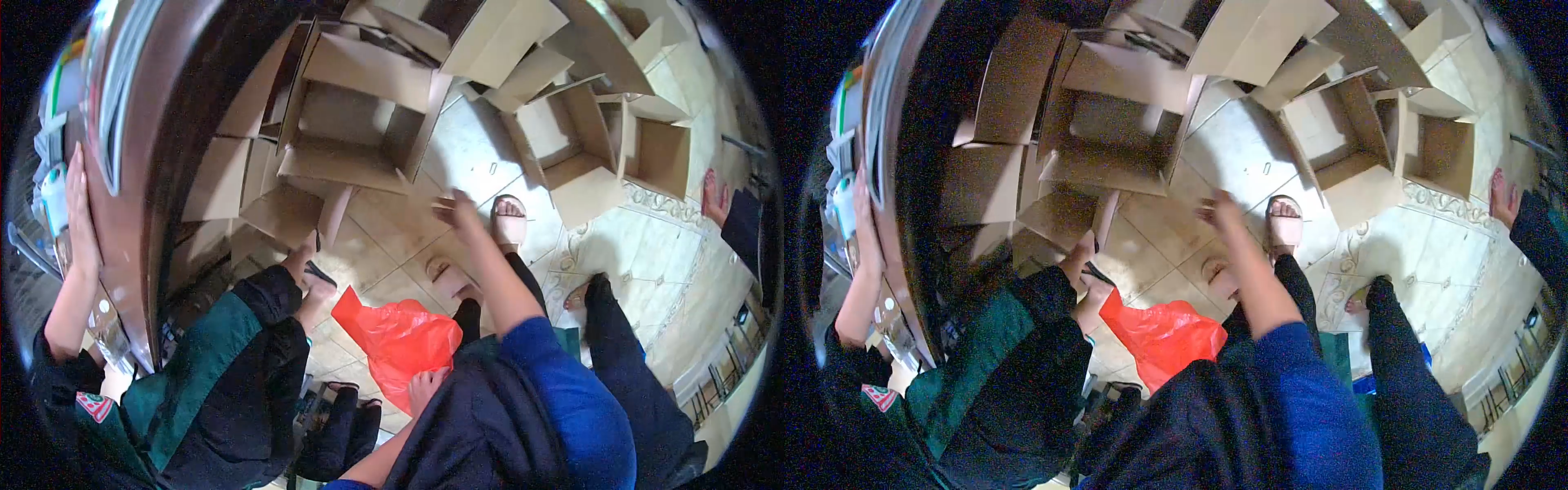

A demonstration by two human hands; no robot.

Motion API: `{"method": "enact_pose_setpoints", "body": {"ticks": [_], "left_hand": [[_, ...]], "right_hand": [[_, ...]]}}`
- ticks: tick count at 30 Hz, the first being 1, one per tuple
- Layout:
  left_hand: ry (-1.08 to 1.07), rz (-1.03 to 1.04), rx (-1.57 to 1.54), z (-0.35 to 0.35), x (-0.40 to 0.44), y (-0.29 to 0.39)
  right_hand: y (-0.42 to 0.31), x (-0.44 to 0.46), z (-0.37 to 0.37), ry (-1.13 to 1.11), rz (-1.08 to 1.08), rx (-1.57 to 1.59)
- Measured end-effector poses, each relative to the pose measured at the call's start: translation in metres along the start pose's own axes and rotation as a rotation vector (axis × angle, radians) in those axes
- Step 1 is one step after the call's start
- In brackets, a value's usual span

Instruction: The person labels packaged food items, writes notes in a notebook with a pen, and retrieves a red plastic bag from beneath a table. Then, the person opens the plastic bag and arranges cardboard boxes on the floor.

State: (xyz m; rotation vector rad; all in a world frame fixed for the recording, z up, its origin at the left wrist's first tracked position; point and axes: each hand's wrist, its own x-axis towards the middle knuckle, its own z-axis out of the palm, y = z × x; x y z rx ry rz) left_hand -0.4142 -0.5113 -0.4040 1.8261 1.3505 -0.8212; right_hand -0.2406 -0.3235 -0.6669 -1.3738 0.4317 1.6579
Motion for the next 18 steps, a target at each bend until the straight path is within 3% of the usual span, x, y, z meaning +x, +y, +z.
{"method": "enact_pose_setpoints", "body": {"ticks": [1, 3, 7, 9, 11, 13, 14, 15, 16, 18], "left_hand": [[0.008, 0.009, 0.006, -0.019, 0.006, 0.008], [0.135, 0.054, 0.011, -0.118, 0.05, -0.047], [0.381, 0.116, 0.038, -0.339, 0.063, -0.24], [0.494, 0.154, 0.061, -0.451, 0.062, -0.329], [0.597, 0.21, 0.076, -0.534, 0.074, -0.369], [0.694, 0.271, 0.066, -0.56, 0.098, -0.35], [0.744, 0.297, 0.057, -0.555, 0.107, -0.322], [0.792, 0.318, 0.05, -0.542, 0.113, -0.279], [0.839, 0.342, 0.047, -0.522, 0.117, -0.222], [0.86, 0.342, 0.042, -0.521, 0.118, -0.217]], "right_hand": [[-0.021, -0.015, -0.028, 0.093, -0.102, -0.152], [-0.056, -0.037, -0.035, 0.19, -0.208, -0.302], [-0.083, -0.024, 0.047, 0.025, -0.644, -0.724], [-0.098, -0.011, 0.103, 0.016, -0.401, -0.861], [-0.112, -0.028, 0.151, 0.008, -0.606, -0.859], [-0.116, -0.055, 0.183, -0.174, -0.707, -0.572], [-0.123, -0.065, 0.197, -0.181, -0.68, -0.686], [-0.098, -0.038, 0.217, 0.039, -0.879, -0.701], [-0.095, -0.023, 0.216, 0.049, -0.872, -0.7], [-0.104, -0.006, 0.215, 0.076, -0.533, -0.697]]}}
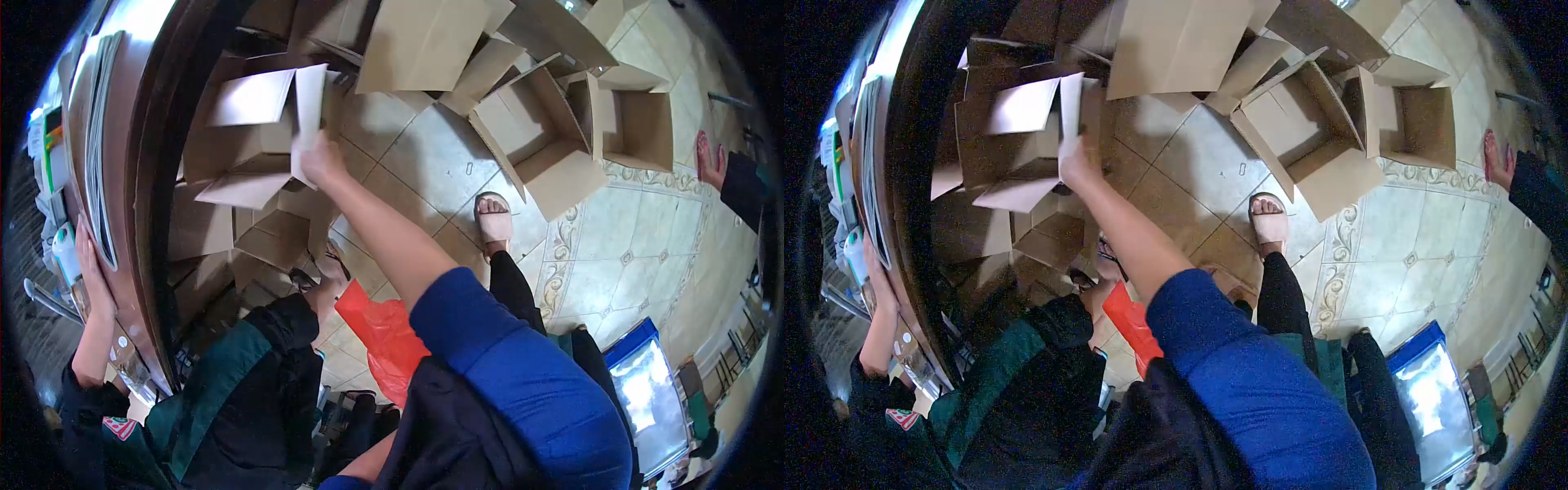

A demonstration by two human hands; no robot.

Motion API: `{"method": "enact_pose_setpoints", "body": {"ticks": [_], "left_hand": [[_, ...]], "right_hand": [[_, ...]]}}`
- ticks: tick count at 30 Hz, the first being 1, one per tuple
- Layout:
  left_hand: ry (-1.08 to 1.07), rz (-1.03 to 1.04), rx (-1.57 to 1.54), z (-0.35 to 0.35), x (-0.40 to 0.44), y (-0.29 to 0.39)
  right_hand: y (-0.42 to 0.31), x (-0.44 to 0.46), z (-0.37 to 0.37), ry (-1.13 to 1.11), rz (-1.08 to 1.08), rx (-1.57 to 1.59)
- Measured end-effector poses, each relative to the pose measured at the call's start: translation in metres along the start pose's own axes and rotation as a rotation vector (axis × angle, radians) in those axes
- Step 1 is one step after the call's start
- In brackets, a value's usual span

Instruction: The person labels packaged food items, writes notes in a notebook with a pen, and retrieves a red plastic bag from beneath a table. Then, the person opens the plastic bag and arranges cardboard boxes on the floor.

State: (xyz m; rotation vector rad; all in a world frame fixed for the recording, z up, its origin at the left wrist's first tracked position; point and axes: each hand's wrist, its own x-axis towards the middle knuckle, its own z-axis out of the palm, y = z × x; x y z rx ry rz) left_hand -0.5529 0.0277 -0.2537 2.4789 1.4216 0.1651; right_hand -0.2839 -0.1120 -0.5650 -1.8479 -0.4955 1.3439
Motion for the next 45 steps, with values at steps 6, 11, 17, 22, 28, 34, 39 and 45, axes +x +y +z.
{"method": "enact_pose_setpoints", "body": {"ticks": [6, 11, 17, 22, 28, 34, 39, 45], "left_hand": [[0.162, 0.11, 0.023, 0.017, -0.006, -0.046], [-0.21, 0.063, -0.094, 0.151, -0.146, 0.101], [-0.745, -0.109, -0.154, 0.289, -0.367, 0.329], [-0.93, -0.269, -0.196, 0.281, -0.378, 0.345], [-0.874, -0.3, -0.223, 0.285, -0.405, 0.347], [-1.015, -0.69, -0.776, 0.31, -0.436, 0.322], [-0.512, -0.786, -0.534, 0.317, -0.441, 0.309], [-0.039, -1.078, -0.948, 0.289, -0.365, 0.256]], "right_hand": [[0.037, -0.019, -0.07, -0.088, -0.353, 0.168], [0.106, -0.1, -0.248, 0.913, -0.062, 0.272], [0.294, -0.065, -0.389, 0.557, 0.385, 0.672], [0.266, -0.087, -0.387, 0.431, 0.23, 0.204], [0.125, -0.278, -0.394, 0.177, 0.252, 0.363], [0.045, -0.297, -0.358, -0.597, 0.402, 0.046], [0.079, -0.27, -0.282, -0.694, 0.365, 0.175], [0.158, -0.225, -0.157, -0.53, 0.34, 0.382]]}}
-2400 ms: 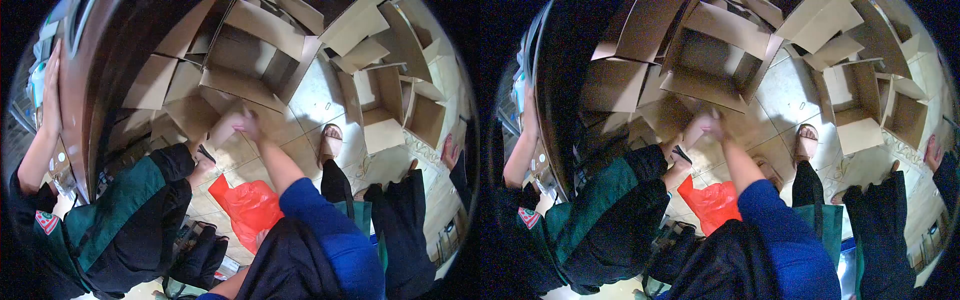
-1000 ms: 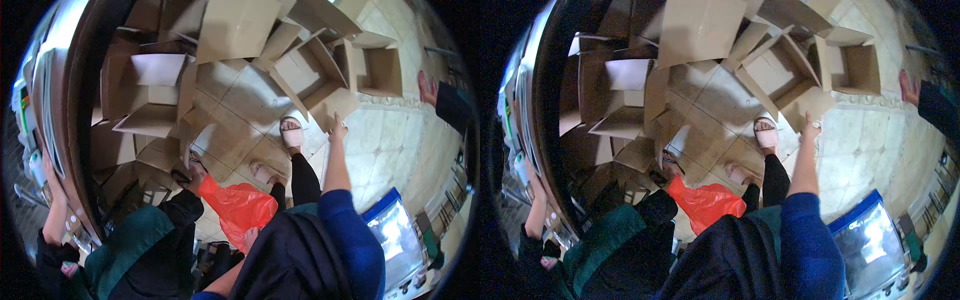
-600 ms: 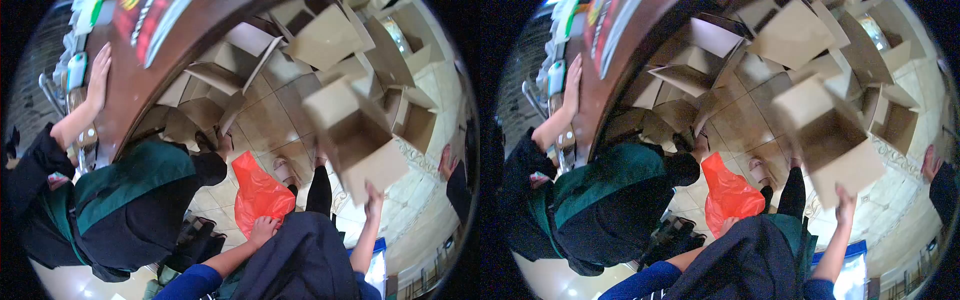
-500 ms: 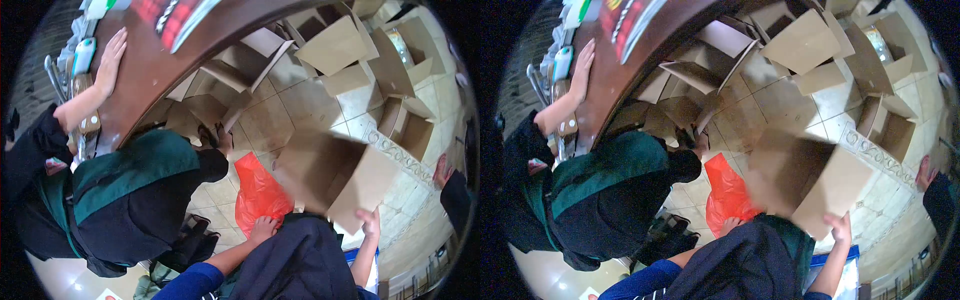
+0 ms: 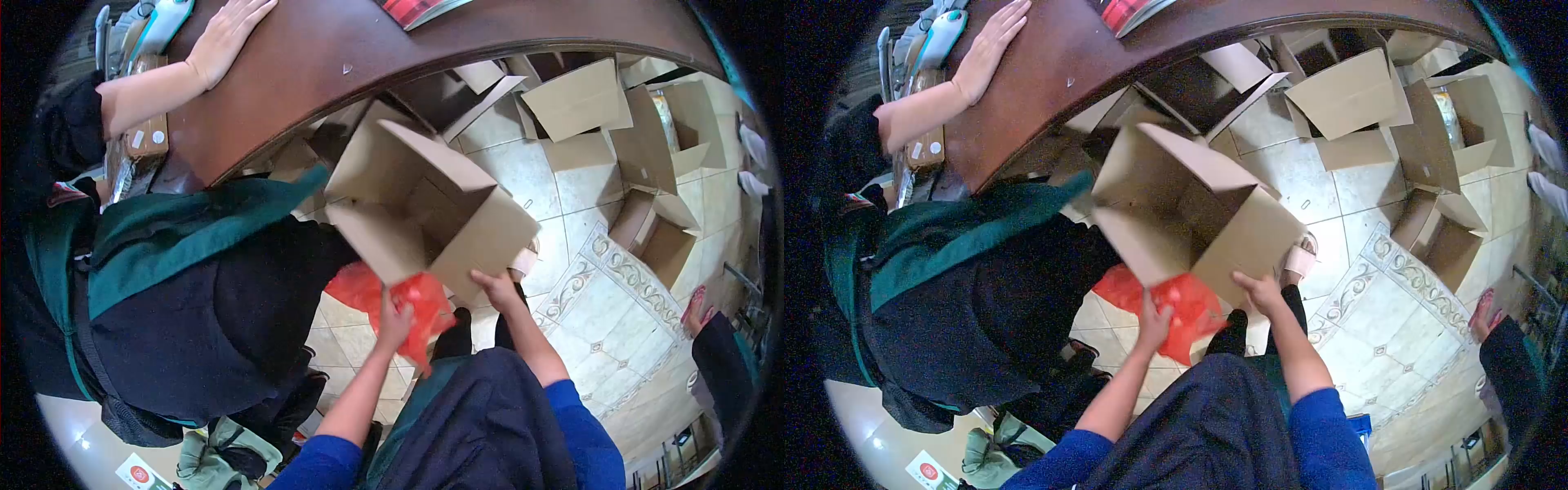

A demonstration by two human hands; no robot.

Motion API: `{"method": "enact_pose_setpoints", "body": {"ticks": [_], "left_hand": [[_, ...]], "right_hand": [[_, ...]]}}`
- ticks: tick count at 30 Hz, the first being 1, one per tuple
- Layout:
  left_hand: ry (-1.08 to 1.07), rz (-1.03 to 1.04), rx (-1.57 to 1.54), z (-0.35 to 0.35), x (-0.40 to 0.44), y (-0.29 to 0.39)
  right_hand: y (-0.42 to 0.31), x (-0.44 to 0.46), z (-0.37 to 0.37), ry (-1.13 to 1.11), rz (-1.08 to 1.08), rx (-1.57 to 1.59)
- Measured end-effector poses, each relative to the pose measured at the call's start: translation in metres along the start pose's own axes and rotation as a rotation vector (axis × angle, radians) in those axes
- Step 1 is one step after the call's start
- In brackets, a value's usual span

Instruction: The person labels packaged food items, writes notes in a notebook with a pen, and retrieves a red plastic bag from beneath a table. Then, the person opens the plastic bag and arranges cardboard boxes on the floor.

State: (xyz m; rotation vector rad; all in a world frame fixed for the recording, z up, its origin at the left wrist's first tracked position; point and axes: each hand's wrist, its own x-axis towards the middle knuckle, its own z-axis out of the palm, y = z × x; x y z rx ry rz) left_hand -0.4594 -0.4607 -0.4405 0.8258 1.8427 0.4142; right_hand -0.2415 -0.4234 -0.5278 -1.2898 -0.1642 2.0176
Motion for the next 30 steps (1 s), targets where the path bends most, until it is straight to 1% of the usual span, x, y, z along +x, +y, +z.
{"method": "enact_pose_setpoints", "body": {"ticks": [1, 2, 3, 4, 5, 6, 7, 8, 9, 10, 11, 12, 13, 14, 15, 17, 18, 19, 20, 21, 22, 23, 24, 25, 26, 27, 28, 29, 30], "left_hand": [[0.059, 0.069, -0.206, -0.001, 0.018, 0.012], [0.068, 0.007, -0.196, -0.007, 0.038, 0.008], [0.076, -0.054, -0.185, -0.014, 0.053, 0.002], [0.077, -0.059, -0.189, -0.017, 0.057, 0.001], [0.167, -0.069, -0.251, -0.018, 0.06, 0.001], [0.255, -0.079, -0.311, -0.018, 0.062, 0.0], [0.253, -0.081, -0.314, -0.019, 0.059, 0.001], [0.258, -0.095, -0.388, -0.021, 0.052, 0.0], [0.261, -0.111, -0.459, -0.024, 0.045, 0.004], [0.229, -0.041, -0.633, -0.023, 0.034, 0.029], [0.226, -0.042, -0.629, -0.025, 0.03, 0.034], [0.185, -0.038, -0.655, -0.026, 0.026, 0.035], [0.145, -0.037, -0.68, -0.028, 0.022, 0.034], [0.116, -0.028, -0.609, -0.031, 0.027, 0.029], [0.116, -0.03, -0.609, -0.032, 0.032, 0.029], [0.175, 0.07, -0.533, -0.035, 0.052, 0.035], [0.179, 0.019, -0.504, -0.041, 0.071, 0.016], [0.179, 0.018, -0.503, -0.044, 0.087, 0.002], [0.188, -0.038, -0.483, -0.046, 0.101, -0.01], [0.197, -0.095, -0.462, -0.047, 0.107, -0.016], [0.172, -0.182, -0.535, -0.049, 0.104, -0.002], [0.171, -0.181, -0.535, -0.049, 0.097, 0.011], [0.251, -0.199, -0.459, -0.047, 0.085, 0.024], [0.328, -0.217, -0.381, -0.044, 0.076, 0.029], [0.325, -0.219, -0.379, -0.043, 0.068, 0.027], [0.34, -0.154, -0.374, -0.041, 0.061, 0.023], [0.356, -0.092, -0.366, -0.04, 0.052, 0.018], [0.356, -0.091, -0.364, -0.041, 0.043, 0.014], [0.347, -0.093, -0.376, -0.042, 0.036, 0.01]], "right_hand": [[0.026, 0.027, -0.003, 0.039, 0.102, -0.079], [0.046, 0.046, -0.006, 0.078, 0.207, -0.158], [0.042, 0.05, 0.007, 0.079, 0.21, -0.163], [0.036, 0.051, 0.028, 0.07, 0.207, -0.028], [0.032, 0.052, 0.044, 0.063, 0.201, 0.109], [0.037, 0.058, 0.05, 0.068, 0.201, 0.108], [0.043, 0.065, 0.054, -0.004, 0.199, 0.108], [0.049, 0.072, 0.059, -0.077, 0.199, 0.11], [0.041, 0.069, 0.07, -0.073, 0.203, 0.112], [0.018, 0.059, 0.086, -0.217, 0.158, 0.219], [0.001, 0.053, 0.099, -0.363, 0.111, 0.327], [-0.006, 0.054, 0.104, -0.362, 0.111, 0.329], [-0.01, 0.053, 0.108, -0.448, 0.062, 0.318], [-0.012, 0.056, 0.112, -0.534, 0.011, 0.305], [-0.01, 0.063, 0.116, -0.533, 0.013, 0.305], [0.001, 0.082, 0.123, -0.277, 0.006, 0.339], [0.004, 0.091, 0.131, -0.276, 0.008, 0.339], [0.006, 0.1, 0.142, -0.113, 0.064, 0.296], [0.009, 0.106, 0.153, 0.049, 0.119, 0.251], [0.003, 0.105, 0.165, 0.05, 0.122, 0.252], [-0.007, 0.102, 0.177, 0.115, 0.177, -0.129], [-0.016, 0.099, 0.191, 0.178, 0.229, -0.509], [-0.002, 0.106, 0.2, 0.18, 0.231, -0.509], [0.025, 0.12, 0.204, 0.233, 0.209, -0.409], [0.046, 0.13, 0.21, 0.287, 0.186, -0.309], [0.054, 0.137, 0.218, 0.288, 0.181, -0.311], [0.06, 0.14, 0.226, 0.303, 0.114, -0.372], [0.064, 0.143, 0.231, 0.316, 0.045, -0.43], [0.028, 0.117, 0.235, 0.281, 0.2, -0.402]]}}
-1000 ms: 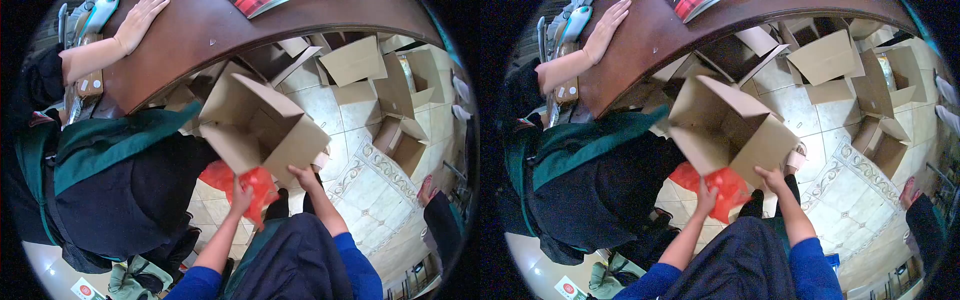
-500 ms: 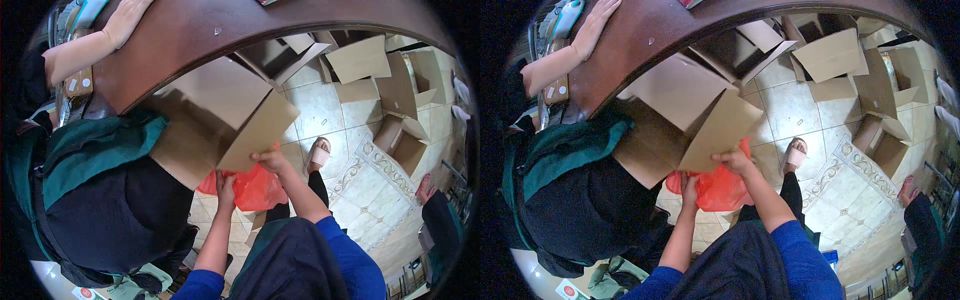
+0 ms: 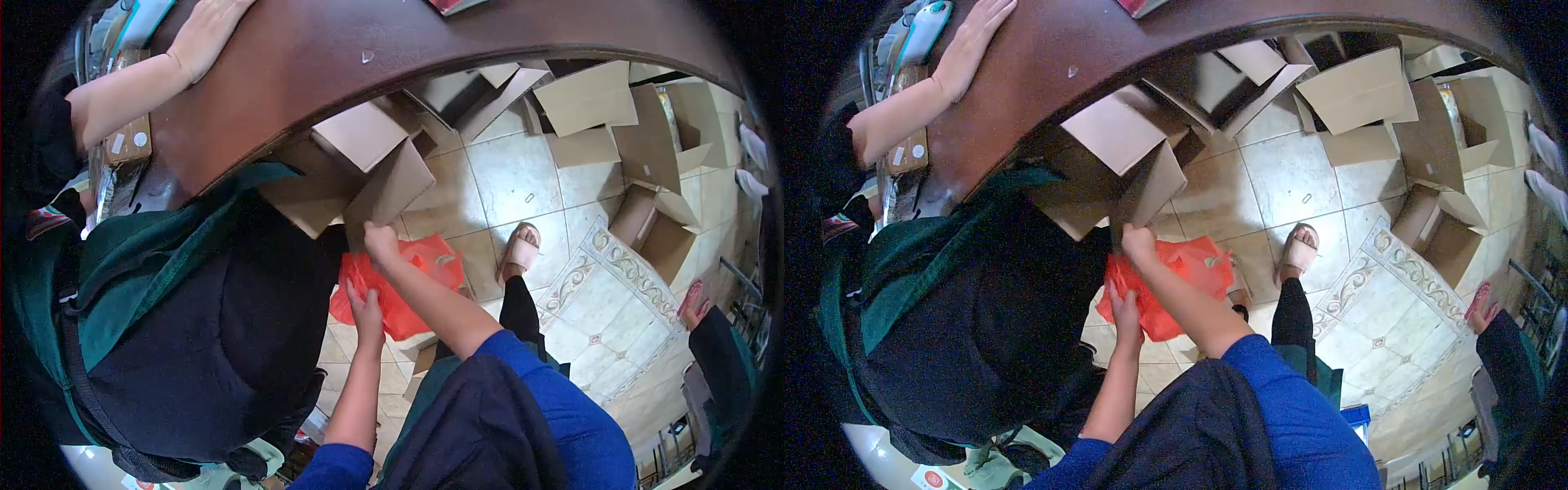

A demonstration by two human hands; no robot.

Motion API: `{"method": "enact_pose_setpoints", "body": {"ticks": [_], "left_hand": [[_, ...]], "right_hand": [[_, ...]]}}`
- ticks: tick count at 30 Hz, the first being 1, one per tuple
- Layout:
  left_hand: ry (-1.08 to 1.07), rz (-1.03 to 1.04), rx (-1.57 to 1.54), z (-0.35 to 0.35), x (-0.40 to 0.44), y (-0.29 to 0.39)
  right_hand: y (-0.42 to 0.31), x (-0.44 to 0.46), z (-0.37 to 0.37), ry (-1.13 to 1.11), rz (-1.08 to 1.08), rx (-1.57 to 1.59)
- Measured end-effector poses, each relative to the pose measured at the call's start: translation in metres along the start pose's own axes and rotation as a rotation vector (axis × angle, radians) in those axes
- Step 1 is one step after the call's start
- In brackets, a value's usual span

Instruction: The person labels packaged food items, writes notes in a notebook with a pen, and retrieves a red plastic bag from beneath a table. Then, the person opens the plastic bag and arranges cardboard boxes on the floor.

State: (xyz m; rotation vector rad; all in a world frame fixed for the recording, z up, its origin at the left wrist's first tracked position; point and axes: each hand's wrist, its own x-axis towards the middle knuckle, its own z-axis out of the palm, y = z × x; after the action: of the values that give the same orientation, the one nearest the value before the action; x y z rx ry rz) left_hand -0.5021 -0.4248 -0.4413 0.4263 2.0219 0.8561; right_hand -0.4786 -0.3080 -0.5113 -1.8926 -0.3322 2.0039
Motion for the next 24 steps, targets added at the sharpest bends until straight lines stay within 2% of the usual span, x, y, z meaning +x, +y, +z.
{"method": "enact_pose_setpoints", "body": {"ticks": [1, 3, 5, 7, 8, 10, 11, 12, 13, 15, 16, 18, 19, 20, 21, 22, 23, 24], "left_hand": [[-0.009, -0.012, -0.008, -0.004, -0.007, -0.004], [-0.008, -0.024, 0.008, -0.009, -0.017, -0.008], [-0.041, -0.047, 0.058, -0.012, -0.027, -0.009], [-0.055, -0.072, 0.014, -0.009, -0.033, -0.003], [-0.065, -0.102, -0.022, -0.009, -0.036, -0.001], [-0.112, -0.09, 0.043, -0.011, -0.042, -0.006], [-0.159, -0.076, 0.1, -0.01, -0.047, -0.01], [-0.149, 0.042, 0.171, -0.009, -0.052, -0.023], [-0.145, 0.04, 0.175, -0.01, -0.062, -0.026], [-0.226, -0.057, 0.288, -0.007, -0.076, -0.023], [-0.232, -0.043, 0.263, -0.004, -0.087, -0.014], [-0.23, -0.061, 0.283, -0.013, -0.096, -0.019], [-0.237, -0.075, 0.298, -0.016, -0.101, -0.017], [-0.143, 0.0, 0.482, -0.014, -0.112, 0.015], [-0.112, 0.136, 0.519, -0.013, -0.12, 0.032], [-0.165, 0.434, 0.774, -0.018, -0.123, 0.047], [-0.171, 0.472, 0.742, -0.009, -0.131, 0.071], [-0.055, 0.61, 0.974, 0.0, -0.15, 0.106]], "right_hand": [[0.0, -0.012, -0.006, 0.001, -0.002, -0.001], [0.007, -0.028, -0.013, 0.022, -0.06, 0.338], [0.034, -0.006, -0.021, -0.007, -0.044, 0.313], [0.032, 0.011, -0.032, -0.01, -0.023, 0.257], [0.028, 0.023, -0.027, -0.012, -0.085, 0.458], [-0.006, 0.035, -0.027, 0.03, -0.168, 0.335], [-0.016, 0.055, -0.024, 0.084, -0.147, 0.247], [-0.02, 0.074, -0.021, 0.137, -0.122, 0.162], [-0.019, 0.091, -0.021, 0.132, -0.119, 0.162], [-0.021, 0.117, -0.028, -0.223, -0.005, 0.213], [-0.034, 0.098, -0.036, -0.228, -0.004, 0.215], [-0.075, 0.033, -0.063, -0.513, 0.055, 0.049], [-0.067, 0.01, -0.075, -0.502, -0.035, -0.059], [-0.073, -0.024, -0.101, -0.46, -0.159, -0.178], [-0.07, -0.053, -0.122, -0.426, -0.434, -0.172], [-0.061, -0.082, -0.14, -0.234, -0.662, -0.189], [-0.049, -0.112, -0.155, -0.04, -0.886, -0.203], [-0.045, -0.143, -0.178, -0.014, -1.046, -0.394]]}}
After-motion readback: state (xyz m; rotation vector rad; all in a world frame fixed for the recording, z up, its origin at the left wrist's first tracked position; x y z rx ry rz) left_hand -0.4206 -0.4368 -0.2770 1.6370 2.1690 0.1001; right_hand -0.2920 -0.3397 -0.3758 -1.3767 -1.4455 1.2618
